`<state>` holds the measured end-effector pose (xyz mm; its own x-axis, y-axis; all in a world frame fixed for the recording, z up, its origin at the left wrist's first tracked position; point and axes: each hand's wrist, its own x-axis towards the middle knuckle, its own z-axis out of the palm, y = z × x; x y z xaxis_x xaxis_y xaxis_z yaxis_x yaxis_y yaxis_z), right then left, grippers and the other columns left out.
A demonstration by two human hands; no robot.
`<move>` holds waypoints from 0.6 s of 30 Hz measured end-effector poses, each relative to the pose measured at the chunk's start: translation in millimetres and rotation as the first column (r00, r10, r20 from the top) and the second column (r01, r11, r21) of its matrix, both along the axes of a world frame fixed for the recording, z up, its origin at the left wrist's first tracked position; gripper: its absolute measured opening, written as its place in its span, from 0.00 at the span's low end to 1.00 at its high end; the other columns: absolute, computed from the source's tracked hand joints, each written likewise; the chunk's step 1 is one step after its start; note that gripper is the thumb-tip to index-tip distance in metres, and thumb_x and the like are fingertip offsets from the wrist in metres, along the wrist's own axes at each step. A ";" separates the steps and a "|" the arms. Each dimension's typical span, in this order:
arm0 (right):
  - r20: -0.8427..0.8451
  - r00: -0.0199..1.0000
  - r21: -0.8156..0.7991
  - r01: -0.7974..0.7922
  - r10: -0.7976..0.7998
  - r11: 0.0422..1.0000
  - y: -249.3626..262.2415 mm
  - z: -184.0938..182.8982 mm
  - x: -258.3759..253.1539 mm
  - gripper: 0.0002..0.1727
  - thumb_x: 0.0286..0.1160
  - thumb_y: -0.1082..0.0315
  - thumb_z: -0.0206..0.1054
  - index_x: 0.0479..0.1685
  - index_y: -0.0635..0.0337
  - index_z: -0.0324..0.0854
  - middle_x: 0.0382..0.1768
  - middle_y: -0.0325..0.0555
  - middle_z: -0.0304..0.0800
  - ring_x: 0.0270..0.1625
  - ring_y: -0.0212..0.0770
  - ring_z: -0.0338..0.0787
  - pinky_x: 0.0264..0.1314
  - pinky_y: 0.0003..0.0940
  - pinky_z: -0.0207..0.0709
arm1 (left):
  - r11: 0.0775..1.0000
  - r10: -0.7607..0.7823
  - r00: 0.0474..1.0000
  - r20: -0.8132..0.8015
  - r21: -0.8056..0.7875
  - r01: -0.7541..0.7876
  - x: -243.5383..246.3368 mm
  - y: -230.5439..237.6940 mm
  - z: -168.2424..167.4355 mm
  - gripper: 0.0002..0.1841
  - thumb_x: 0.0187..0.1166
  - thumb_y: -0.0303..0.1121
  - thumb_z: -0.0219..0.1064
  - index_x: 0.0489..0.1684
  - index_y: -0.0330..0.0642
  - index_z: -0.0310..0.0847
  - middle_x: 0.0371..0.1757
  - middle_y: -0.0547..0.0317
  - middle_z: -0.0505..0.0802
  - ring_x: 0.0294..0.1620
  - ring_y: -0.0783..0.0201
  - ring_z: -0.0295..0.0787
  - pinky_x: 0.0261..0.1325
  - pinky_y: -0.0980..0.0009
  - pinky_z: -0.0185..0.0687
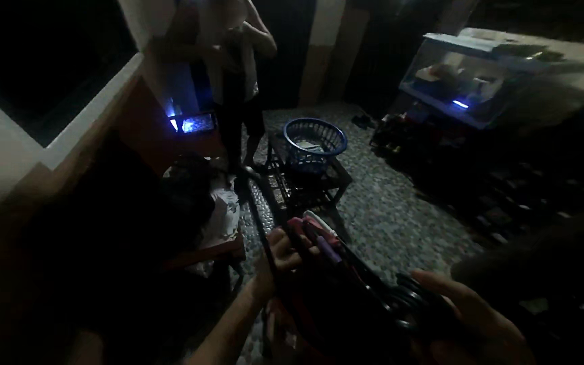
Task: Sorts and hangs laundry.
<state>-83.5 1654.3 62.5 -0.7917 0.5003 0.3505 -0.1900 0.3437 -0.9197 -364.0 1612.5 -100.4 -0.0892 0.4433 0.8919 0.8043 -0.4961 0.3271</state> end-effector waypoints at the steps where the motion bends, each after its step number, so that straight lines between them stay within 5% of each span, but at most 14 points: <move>1: 0.030 0.999 0.002 -0.022 0.022 1.000 16.1 -1.1 -10.6 0.38 0.69 0.75 0.72 0.81 0.31 0.73 0.57 0.31 0.91 0.40 0.27 0.92 0.37 0.24 0.90 | 0.999 -0.011 0.999 -0.031 -0.037 0.010 -13.9 7.0 -2.7 0.09 0.82 0.39 0.67 0.46 0.54 0.96 0.52 0.58 0.95 0.59 0.63 0.87 0.69 0.68 0.79; 4: 0.095 0.989 -0.046 -0.107 0.111 0.993 64.6 -8.6 -49.1 0.38 0.70 0.75 0.73 0.83 0.36 0.72 0.59 0.29 0.91 0.46 0.28 0.93 0.45 0.28 0.92 | 0.996 -0.055 0.997 -0.058 -0.072 0.051 -52.7 32.9 -5.3 0.09 0.82 0.37 0.67 0.47 0.51 0.94 0.52 0.59 0.96 0.59 0.64 0.88 0.70 0.69 0.78; 7: 0.067 0.976 -0.103 -0.201 0.209 0.974 108.2 -16.0 -96.7 0.37 0.73 0.75 0.71 0.85 0.45 0.69 0.60 0.35 0.91 0.47 0.30 0.93 0.46 0.30 0.92 | 0.980 -0.095 0.969 0.229 -0.150 0.132 -93.3 56.1 -6.4 0.09 0.85 0.40 0.65 0.48 0.49 0.90 0.53 0.64 0.93 0.62 0.69 0.85 0.71 0.72 0.77; 9: 0.036 0.972 -0.124 -0.228 0.234 0.966 135.1 -18.1 -125.0 0.38 0.72 0.76 0.72 0.85 0.45 0.69 0.63 0.35 0.89 0.48 0.30 0.93 0.46 0.30 0.92 | 0.981 0.015 0.786 0.618 -0.163 0.110 -134.2 65.5 -8.8 0.13 0.83 0.39 0.66 0.50 0.38 0.88 0.50 0.63 0.94 0.52 0.75 0.89 0.59 0.75 0.85; 11: 0.011 0.975 -0.097 -0.218 0.221 0.971 161.5 -20.5 -149.7 0.38 0.70 0.74 0.73 0.85 0.45 0.69 0.69 0.33 0.86 0.52 0.29 0.93 0.51 0.30 0.92 | 0.958 0.283 0.547 0.788 -0.262 -0.118 -190.7 75.9 -12.7 0.16 0.83 0.32 0.58 0.57 0.25 0.81 0.49 0.56 0.92 0.40 0.77 0.88 0.44 0.77 0.87; 12: -0.010 0.979 -0.090 -0.203 0.203 0.975 173.4 -23.2 -161.3 0.38 0.70 0.72 0.74 0.85 0.45 0.70 0.70 0.33 0.85 0.52 0.30 0.93 0.51 0.32 0.93 | 0.929 0.370 0.423 0.827 -0.314 -0.198 -218.0 78.0 -17.8 0.16 0.87 0.31 0.53 0.59 0.25 0.79 0.52 0.54 0.92 0.40 0.75 0.88 0.42 0.77 0.87; 14: -0.047 0.987 -0.109 -0.159 0.155 0.981 191.9 -26.7 -183.4 0.38 0.70 0.68 0.75 0.85 0.45 0.69 0.69 0.37 0.86 0.50 0.34 0.94 0.50 0.34 0.93 | 0.905 0.407 0.268 0.873 -0.344 -0.253 -253.0 75.3 -29.4 0.15 0.90 0.26 0.46 0.61 0.23 0.74 0.58 0.47 0.91 0.52 0.66 0.92 0.57 0.68 0.89; 16: -0.080 0.992 -0.157 -0.108 0.097 0.982 204.4 -25.3 -206.0 0.38 0.71 0.67 0.74 0.85 0.43 0.68 0.60 0.42 0.91 0.46 0.38 0.95 0.47 0.35 0.94 | 0.899 0.438 0.325 0.838 -0.398 -0.185 -253.7 73.5 -32.5 0.13 0.87 0.21 0.48 0.59 0.23 0.74 0.54 0.46 0.93 0.49 0.65 0.93 0.55 0.67 0.90; 18: -0.099 0.995 -0.209 -0.042 0.021 0.977 211.6 -21.2 -227.8 0.37 0.74 0.68 0.71 0.87 0.43 0.66 0.53 0.44 0.94 0.45 0.39 0.96 0.48 0.34 0.93 | 0.897 0.378 0.494 0.783 -0.443 0.016 -236.4 74.3 -33.4 0.13 0.79 0.20 0.51 0.51 0.26 0.81 0.47 0.54 0.95 0.42 0.70 0.92 0.49 0.71 0.89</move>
<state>-311.3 1866.0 41.3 -0.7764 0.5461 0.3146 -0.2878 0.1369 -0.9479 -600.4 1686.8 -133.9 -0.8126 0.5696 0.1236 0.1053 -0.0652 0.9923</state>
